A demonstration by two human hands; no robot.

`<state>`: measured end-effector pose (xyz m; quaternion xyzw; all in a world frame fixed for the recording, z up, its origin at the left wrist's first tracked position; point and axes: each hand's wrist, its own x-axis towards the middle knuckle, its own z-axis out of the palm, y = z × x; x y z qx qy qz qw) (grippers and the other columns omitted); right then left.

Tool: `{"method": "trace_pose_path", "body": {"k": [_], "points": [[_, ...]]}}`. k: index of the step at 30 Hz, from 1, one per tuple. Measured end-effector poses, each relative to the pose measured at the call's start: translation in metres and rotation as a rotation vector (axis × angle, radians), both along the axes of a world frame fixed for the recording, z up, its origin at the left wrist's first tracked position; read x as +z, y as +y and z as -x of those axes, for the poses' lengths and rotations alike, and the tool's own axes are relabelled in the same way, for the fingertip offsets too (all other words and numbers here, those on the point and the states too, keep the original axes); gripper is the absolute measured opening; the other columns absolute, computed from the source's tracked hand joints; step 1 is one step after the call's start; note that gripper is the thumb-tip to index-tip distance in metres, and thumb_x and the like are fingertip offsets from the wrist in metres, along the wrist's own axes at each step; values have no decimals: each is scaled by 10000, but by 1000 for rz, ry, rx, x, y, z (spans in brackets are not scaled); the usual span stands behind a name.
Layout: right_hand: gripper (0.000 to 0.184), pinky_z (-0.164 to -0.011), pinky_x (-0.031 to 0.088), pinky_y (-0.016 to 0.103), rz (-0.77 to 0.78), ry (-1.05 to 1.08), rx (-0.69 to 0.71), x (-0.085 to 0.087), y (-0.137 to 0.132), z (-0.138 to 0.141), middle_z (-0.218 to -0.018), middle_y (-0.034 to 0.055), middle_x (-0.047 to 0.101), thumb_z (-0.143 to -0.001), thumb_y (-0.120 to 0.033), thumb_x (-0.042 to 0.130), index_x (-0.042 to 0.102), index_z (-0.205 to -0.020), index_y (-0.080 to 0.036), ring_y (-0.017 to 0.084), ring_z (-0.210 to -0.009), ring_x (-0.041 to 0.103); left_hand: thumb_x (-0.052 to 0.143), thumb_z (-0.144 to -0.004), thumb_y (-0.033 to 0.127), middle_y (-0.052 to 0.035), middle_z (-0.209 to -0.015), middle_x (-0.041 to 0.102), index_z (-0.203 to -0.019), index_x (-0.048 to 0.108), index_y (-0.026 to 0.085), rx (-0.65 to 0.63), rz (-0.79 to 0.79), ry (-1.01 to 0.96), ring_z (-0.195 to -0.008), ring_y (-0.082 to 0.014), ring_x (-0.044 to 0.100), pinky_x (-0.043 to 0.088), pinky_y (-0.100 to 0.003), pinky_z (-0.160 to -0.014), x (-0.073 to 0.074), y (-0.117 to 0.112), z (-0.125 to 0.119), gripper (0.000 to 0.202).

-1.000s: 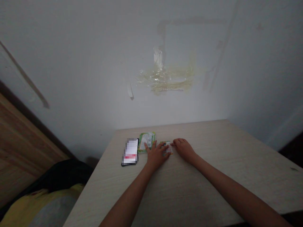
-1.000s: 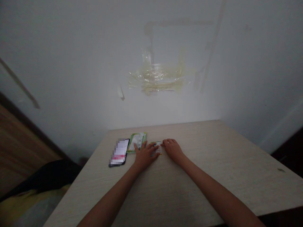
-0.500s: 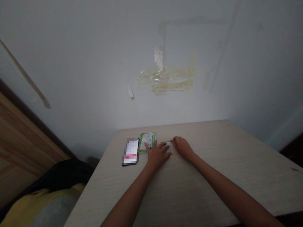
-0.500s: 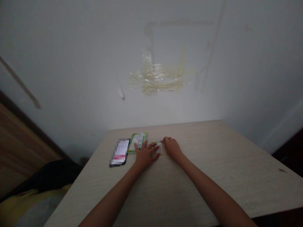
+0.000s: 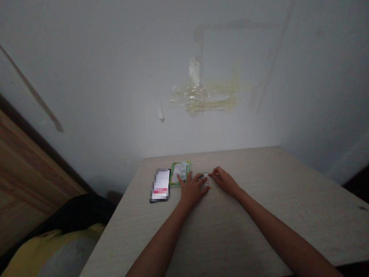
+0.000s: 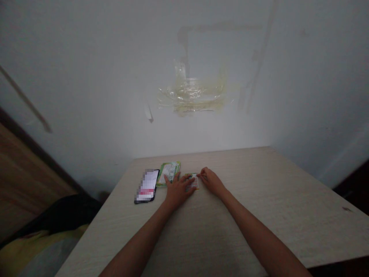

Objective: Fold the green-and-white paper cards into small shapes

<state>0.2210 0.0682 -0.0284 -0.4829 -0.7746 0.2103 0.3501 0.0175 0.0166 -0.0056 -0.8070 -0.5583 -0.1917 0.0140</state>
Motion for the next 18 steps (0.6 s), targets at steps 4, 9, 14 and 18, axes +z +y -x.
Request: {"method": "trace_pose_path", "body": {"k": [4, 9, 14, 18], "points": [[132, -772, 458, 323, -119, -146, -49, 2, 0, 3, -896, 72, 647, -933, -332, 494, 508, -934, -200, 208, -858, 618, 466, -864, 619, 59, -1354, 564, -1215, 571, 497, 10, -8, -3, -1357, -381, 304, -125, -803, -984, -1, 1, 0, 387], [166, -798, 441, 323, -203, -229, -17, -1, 1, 4, -911, 76, 618, -958, -335, 449, 517, -978, -184, 204, -866, 585, 460, -860, 631, 65, -1352, 566, -1222, 560, 508, 6, -1, 11, -1358, -376, 309, -120, -805, -986, 1, 1, 0, 396], [155, -803, 430, 316, -219, -255, 0, -1, 0, 3, -914, 72, 610, -958, -314, 450, 522, -997, -183, 200, -877, 571, 496, -846, 619, 71, -1339, 574, -1218, 559, 516, 0, -11, 1, -1354, -372, 317, -143, -797, -986, -1, 3, 1, 391], [125, -815, 422, 312, -229, -263, 8, 2, -4, 4, -914, 67, 604, -956, -279, 448, 525, -987, -185, 195, -884, 562, 506, -840, 614, 68, -1329, 581, -1215, 567, 505, -6, -16, -8, -1356, -377, 312, -154, -796, -979, -2, 3, 1, 395]]}}
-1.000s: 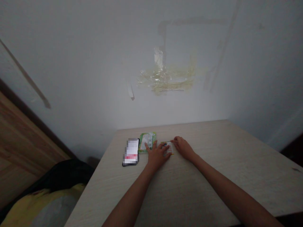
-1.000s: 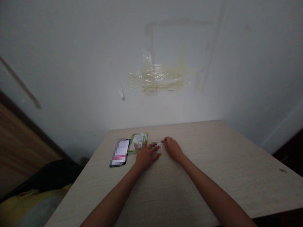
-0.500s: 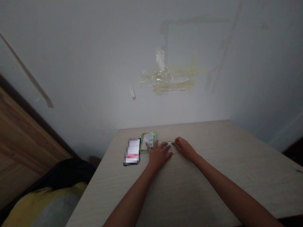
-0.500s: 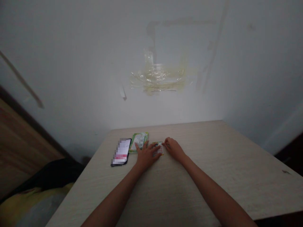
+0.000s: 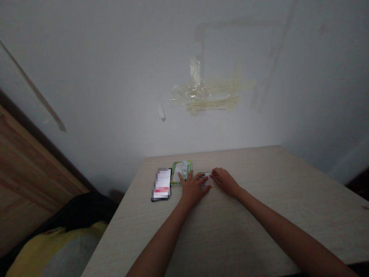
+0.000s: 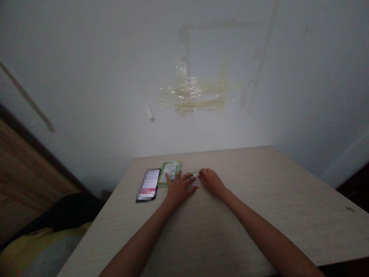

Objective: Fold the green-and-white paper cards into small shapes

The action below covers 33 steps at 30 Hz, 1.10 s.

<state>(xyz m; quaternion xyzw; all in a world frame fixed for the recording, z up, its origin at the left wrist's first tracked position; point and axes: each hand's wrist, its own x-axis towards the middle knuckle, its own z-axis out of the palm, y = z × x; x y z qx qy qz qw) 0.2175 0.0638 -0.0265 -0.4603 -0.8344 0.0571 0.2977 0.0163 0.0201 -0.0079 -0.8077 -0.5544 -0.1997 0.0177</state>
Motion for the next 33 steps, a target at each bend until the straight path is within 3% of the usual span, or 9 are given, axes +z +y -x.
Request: {"method": "trace_pose_path", "body": {"k": [14, 33], "points": [[101, -884, 415, 346, 5, -17, 85, 4, -21, -5, -941, 70, 609, -927, -228, 468, 551, -969, -190, 202, -948, 550, 482, -847, 624, 51, -1329, 580, -1207, 578, 485, 12, 3, 22, -1354, -372, 316, -105, -792, -1003, 4, -3, -1, 397], [78, -873, 422, 364, 45, 53, 221, 20, -45, -6, -891, 63, 577, -869, -151, 482, 542, -891, -197, 208, -902, 516, 510, -844, 599, 47, -1333, 579, -1201, 593, 476, 6, 43, -31, -1356, -365, 307, -166, -762, -1006, 7, -4, -1, 387]]}}
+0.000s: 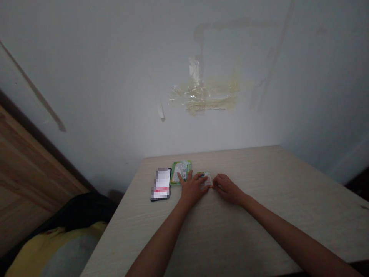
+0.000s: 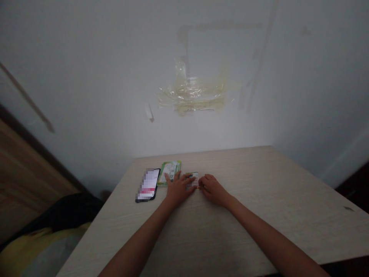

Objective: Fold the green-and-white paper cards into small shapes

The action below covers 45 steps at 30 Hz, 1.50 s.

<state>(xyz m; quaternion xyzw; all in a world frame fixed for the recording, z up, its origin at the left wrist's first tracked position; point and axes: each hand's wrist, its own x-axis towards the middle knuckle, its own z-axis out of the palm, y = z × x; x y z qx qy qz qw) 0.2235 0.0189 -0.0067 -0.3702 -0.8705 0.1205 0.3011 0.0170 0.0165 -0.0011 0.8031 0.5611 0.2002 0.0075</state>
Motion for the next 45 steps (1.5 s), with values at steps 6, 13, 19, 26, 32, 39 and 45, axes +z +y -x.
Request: {"method": "trace_pose_path", "body": {"k": [6, 13, 19, 26, 32, 39, 45], "points": [[71, -895, 409, 372, 6, 18, 39, -2, 1, -2, -881, 57, 570, -863, -142, 487, 526, -859, -201, 210, -906, 512, 509, -844, 598, 49, -1317, 587, -1198, 591, 483, -7, -40, 13, -1354, -375, 304, -160, -790, -979, -3, 1, 1, 380], [84, -876, 413, 369, 38, 44, 78, -1, 1, -3, -884, 58, 564, -855, -129, 481, 523, -859, -202, 210, -897, 511, 498, -853, 596, 55, -1313, 590, -1199, 586, 485, -12, -43, 13, -1356, -366, 303, -156, -789, -984, -2, -1, 1, 374], [100, -886, 412, 369, 57, 51, 114, 3, -1, -4, -877, 58, 572, -873, -139, 450, 523, -854, -205, 209, -900, 520, 508, -847, 600, 53, -1318, 588, -1187, 596, 483, -23, -25, -4, -1365, -367, 286, -181, -771, -989, -1, -2, 1, 370], [74, -881, 424, 372, 88, 79, 111, 2, -3, -6, -903, 66, 591, -887, -189, 477, 546, -869, -206, 215, -920, 540, 509, -847, 596, 43, -1307, 595, -1183, 605, 480, -16, -57, 2, -1357, -377, 299, -161, -781, -990, -2, -1, 0, 369], [204, -943, 420, 402, 170, 238, 37, -14, 6, -12, -943, 61, 651, -875, -183, 484, 542, -1069, -213, 214, -983, 579, 497, -863, 583, 48, -1295, 600, -1176, 604, 482, -17, -67, 23, -1352, -353, 315, -122, -782, -1008, 0, -1, 0, 346], [392, -1025, 392, 466, 124, 173, -41, -22, 19, -22, -1213, 103, 602, -818, -226, 607, 577, -1210, -233, 250, -1180, 508, 488, -858, 606, 18, -1294, 587, -1179, 617, 457, 11, -3, 10, -1347, -342, 316, -127, -744, -1041, 1, -1, 0, 377], [390, -1061, 370, 468, 117, 17, -5, -23, 18, -18, -1257, 57, 623, -832, -315, 658, 617, -1220, -299, 246, -1241, 468, 514, -839, 613, 22, -1246, 600, -1154, 628, 457, -14, -18, -40, -1323, -325, 346, -186, -724, -1028, -3, 1, 0, 369]]}}
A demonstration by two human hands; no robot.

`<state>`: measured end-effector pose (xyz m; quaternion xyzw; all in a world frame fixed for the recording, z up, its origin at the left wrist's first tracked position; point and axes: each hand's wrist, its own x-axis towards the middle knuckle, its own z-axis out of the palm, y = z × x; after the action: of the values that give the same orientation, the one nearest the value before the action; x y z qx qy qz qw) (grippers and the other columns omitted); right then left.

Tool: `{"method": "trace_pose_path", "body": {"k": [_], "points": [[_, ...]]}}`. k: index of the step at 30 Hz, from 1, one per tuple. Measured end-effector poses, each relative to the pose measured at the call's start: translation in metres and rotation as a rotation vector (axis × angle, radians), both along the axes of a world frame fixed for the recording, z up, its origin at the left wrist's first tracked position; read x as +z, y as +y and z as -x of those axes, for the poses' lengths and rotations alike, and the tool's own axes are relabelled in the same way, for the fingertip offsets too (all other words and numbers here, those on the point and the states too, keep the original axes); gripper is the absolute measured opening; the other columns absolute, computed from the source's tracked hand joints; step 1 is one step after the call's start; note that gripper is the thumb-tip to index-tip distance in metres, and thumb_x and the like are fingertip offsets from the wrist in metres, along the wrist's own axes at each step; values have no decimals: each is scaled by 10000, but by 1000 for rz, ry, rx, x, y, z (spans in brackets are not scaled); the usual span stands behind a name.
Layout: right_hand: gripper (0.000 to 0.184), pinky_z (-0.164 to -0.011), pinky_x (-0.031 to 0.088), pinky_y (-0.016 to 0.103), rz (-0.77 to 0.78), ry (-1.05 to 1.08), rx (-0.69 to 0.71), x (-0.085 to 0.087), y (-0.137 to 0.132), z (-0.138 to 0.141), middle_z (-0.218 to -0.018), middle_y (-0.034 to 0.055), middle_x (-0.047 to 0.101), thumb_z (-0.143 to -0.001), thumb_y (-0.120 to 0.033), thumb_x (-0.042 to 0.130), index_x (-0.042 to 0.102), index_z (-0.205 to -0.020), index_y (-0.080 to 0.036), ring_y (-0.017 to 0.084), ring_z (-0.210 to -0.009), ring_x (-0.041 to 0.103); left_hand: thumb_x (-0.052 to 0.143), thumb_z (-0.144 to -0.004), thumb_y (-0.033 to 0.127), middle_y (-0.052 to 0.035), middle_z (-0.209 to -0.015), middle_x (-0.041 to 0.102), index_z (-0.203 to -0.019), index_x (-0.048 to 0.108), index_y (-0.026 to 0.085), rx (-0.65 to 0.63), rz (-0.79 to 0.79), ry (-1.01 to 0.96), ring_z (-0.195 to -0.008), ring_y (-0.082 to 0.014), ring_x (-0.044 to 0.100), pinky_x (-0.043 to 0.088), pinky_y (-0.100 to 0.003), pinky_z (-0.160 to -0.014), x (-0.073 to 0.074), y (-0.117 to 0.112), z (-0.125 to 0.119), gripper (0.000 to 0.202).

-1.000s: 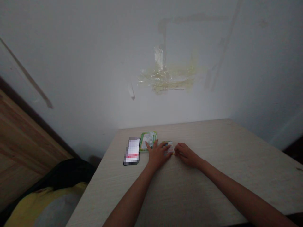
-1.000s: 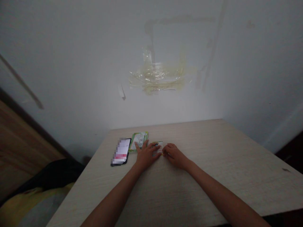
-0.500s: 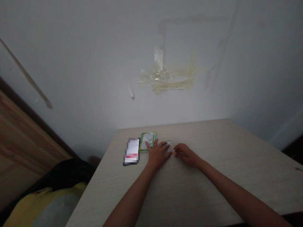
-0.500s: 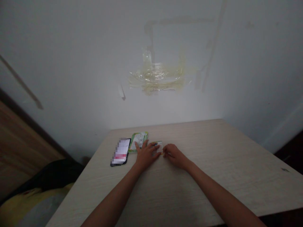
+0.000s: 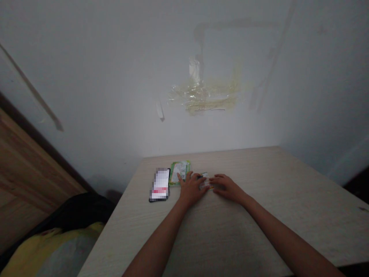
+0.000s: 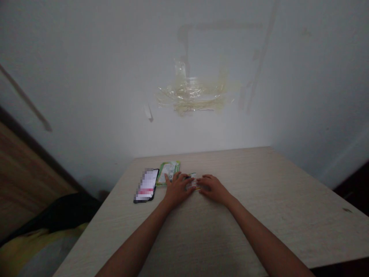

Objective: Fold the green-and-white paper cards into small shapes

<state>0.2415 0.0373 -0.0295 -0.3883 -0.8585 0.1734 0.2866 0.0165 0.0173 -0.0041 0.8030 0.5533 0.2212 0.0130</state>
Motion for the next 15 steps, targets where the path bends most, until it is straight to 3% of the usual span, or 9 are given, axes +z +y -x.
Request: {"method": "trace_pose_path", "body": {"k": [6, 15], "points": [[274, -1044, 387, 492, -27, -24, 12, -3, 4, 1, -1243, 39, 643, -897, -342, 581, 665, -1156, -307, 246, -1210, 500, 498, -832, 648, 16, -1251, 610, -1172, 619, 437, -14, 18, 7, -1339, -321, 336, -160, -737, -1031, 4, -1, 1, 418], [282, -1037, 408, 479, -66, 12, -16, -9, 7, 0, -1222, 56, 655, -932, -304, 526, 654, -1181, -275, 234, -1221, 498, 602, -779, 614, 50, -1347, 564, -1118, 639, 444, -64, 61, 17, -1384, -342, 273, -148, -774, -1000, 0, 4, 5, 381]]}}
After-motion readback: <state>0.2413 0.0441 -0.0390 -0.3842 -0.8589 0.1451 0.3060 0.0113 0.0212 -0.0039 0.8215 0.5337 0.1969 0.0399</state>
